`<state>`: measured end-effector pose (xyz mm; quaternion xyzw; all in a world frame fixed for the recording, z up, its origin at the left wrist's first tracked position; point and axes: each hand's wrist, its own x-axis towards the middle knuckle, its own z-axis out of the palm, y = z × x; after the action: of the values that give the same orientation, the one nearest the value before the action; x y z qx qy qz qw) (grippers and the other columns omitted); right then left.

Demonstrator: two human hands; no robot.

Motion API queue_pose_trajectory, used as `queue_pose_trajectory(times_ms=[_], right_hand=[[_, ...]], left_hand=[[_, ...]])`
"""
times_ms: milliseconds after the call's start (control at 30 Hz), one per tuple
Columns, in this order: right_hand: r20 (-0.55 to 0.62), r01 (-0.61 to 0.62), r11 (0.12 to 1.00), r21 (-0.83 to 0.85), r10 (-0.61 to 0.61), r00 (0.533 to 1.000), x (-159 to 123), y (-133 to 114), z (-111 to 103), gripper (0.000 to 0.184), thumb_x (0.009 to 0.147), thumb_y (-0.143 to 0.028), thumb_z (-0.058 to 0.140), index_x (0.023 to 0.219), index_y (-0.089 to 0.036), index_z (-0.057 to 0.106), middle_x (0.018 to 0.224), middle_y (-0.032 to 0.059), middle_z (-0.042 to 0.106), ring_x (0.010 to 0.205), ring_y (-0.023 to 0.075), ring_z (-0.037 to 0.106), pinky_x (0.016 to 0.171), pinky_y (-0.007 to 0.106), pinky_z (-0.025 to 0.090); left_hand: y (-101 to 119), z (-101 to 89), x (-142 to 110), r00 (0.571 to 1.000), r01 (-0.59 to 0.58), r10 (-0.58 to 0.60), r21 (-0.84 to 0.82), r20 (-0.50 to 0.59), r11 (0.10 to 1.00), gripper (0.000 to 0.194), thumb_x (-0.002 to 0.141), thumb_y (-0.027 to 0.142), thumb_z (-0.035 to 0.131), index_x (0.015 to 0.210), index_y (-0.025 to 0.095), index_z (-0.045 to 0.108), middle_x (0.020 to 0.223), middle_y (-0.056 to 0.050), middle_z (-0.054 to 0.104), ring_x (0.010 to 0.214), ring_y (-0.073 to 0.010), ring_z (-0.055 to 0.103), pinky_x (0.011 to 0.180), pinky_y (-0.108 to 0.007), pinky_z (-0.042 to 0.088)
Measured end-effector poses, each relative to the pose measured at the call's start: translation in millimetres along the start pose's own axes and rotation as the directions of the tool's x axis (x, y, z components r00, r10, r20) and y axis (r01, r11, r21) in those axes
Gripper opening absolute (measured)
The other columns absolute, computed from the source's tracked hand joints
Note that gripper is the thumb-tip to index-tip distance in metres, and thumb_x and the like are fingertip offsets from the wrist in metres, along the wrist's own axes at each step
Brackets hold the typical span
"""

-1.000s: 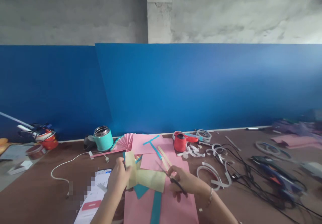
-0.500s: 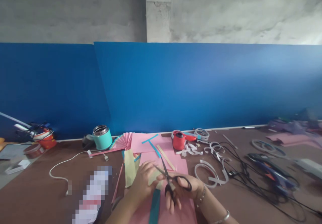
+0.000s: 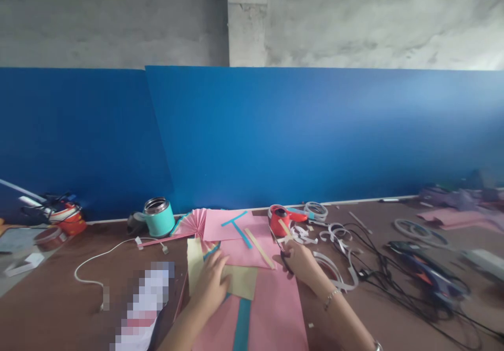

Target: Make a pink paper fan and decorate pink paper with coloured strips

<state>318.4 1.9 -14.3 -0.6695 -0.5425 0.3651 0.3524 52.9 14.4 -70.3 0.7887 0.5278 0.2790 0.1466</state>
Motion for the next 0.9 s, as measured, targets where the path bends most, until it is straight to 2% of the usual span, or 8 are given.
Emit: queue_pose_trajectory(times_ms=[267,400,500,567,667,733,800,900], right_hand=[[0.109,0.236,0.944,-0.230,-0.216,0.970,-5.2,1.7,12.1,0.015,0.066,-0.022,0.063,0.080,-0.016,0.063,0.057,0.0004,0.063,0.050,0.0120,0.058,0.046,0.019,0.039],[0.410,0.216,0.974,0.062,-0.222,0.884,-9.5,-2.8,18.7,0.030,0.067,-0.029,0.064,0.093,-0.015,0.069,0.058,-0.0007,0.062,0.049,0.0107,0.053,0.045,0.020,0.038],[0.467,0.264,0.950,0.166,-0.311,0.827,-11.8,-4.6,24.8,0.026,0.067,-0.029,0.066,0.089,-0.015,0.071,0.059,-0.0020,0.059,0.048,0.0075,0.048,0.043,0.018,0.035],[0.484,0.235,0.952,0.197,-0.303,0.821,-12.2,-4.1,28.4,0.030,0.067,-0.031,0.068,0.092,-0.015,0.069,0.055,-0.0039,0.056,0.043,0.0061,0.045,0.040,0.017,0.033],[0.497,0.029,0.964,0.265,-0.162,0.853,-11.5,-0.7,31.4,0.054,0.063,-0.034,0.073,0.112,-0.017,0.057,0.048,-0.0103,0.049,0.034,0.0053,0.042,0.033,0.015,0.030],[0.514,-0.070,0.919,0.387,-0.152,0.844,-11.2,2.5,31.4,0.068,0.064,-0.039,0.074,0.123,-0.018,0.047,0.049,-0.0102,0.052,0.034,0.0058,0.045,0.032,0.014,0.028],[0.601,-0.176,0.827,0.533,-0.224,0.767,-11.7,5.3,29.9,0.080,0.069,-0.050,0.069,0.134,-0.016,0.037,0.053,-0.0061,0.059,0.036,0.0064,0.049,0.033,0.014,0.026],[0.722,-0.308,0.750,0.585,-0.309,0.619,-13.7,6.9,26.4,0.095,0.072,-0.056,0.064,0.145,-0.016,0.018,0.060,-0.0005,0.066,0.035,0.0067,0.052,0.031,0.014,0.023]], left_hand=[[-2.7,-0.5,-0.5,1.000,0.025,-0.024,-0.048,0.002,0.999,0.040,0.077,0.013,0.048,0.115,0.020,0.061,0.138,-0.012,0.045,0.128,-0.0263,0.042,0.103,-0.044,0.039],[-7.0,-0.2,3.3,0.998,0.013,-0.022,-0.148,-0.058,0.989,0.037,0.074,0.013,0.050,0.108,0.017,0.063,0.132,-0.015,0.051,0.126,-0.0267,0.045,0.104,-0.045,0.037],[-7.5,-8.8,10.6,0.987,0.053,-0.095,-0.293,-0.130,0.955,0.033,0.071,0.015,0.054,0.103,0.018,0.065,0.127,-0.015,0.056,0.123,-0.0274,0.048,0.105,-0.047,0.035],[-4.4,-19.5,17.1,0.964,0.164,-0.243,-0.482,-0.106,0.861,0.033,0.070,0.018,0.058,0.102,0.018,0.064,0.121,-0.013,0.060,0.120,-0.0269,0.051,0.103,-0.046,0.038],[2.3,-35.5,29.7,0.854,0.382,-0.504,-0.813,0.129,0.440,0.031,0.070,0.016,0.062,0.100,0.018,0.063,0.103,-0.011,0.067,0.105,-0.0231,0.061,0.094,-0.039,0.046],[5.1,-41.7,40.9,0.790,0.418,-0.566,-0.883,0.237,0.214,0.023,0.070,0.012,0.061,0.092,0.017,0.062,0.083,-0.007,0.068,0.086,-0.0186,0.067,0.086,-0.035,0.051],[5.5,-43.4,54.1,0.764,0.413,-0.603,-0.893,0.232,0.179,0.011,0.071,0.012,0.059,0.081,0.016,0.060,0.065,-0.002,0.062,0.068,-0.0147,0.067,0.075,-0.031,0.054],[3.7,-41.1,72.5,0.744,0.405,-0.646,-0.884,0.171,0.233,0.004,0.070,0.012,0.057,0.070,0.016,0.056,0.054,0.002,0.055,0.054,-0.0120,0.061,0.061,-0.026,0.053]])
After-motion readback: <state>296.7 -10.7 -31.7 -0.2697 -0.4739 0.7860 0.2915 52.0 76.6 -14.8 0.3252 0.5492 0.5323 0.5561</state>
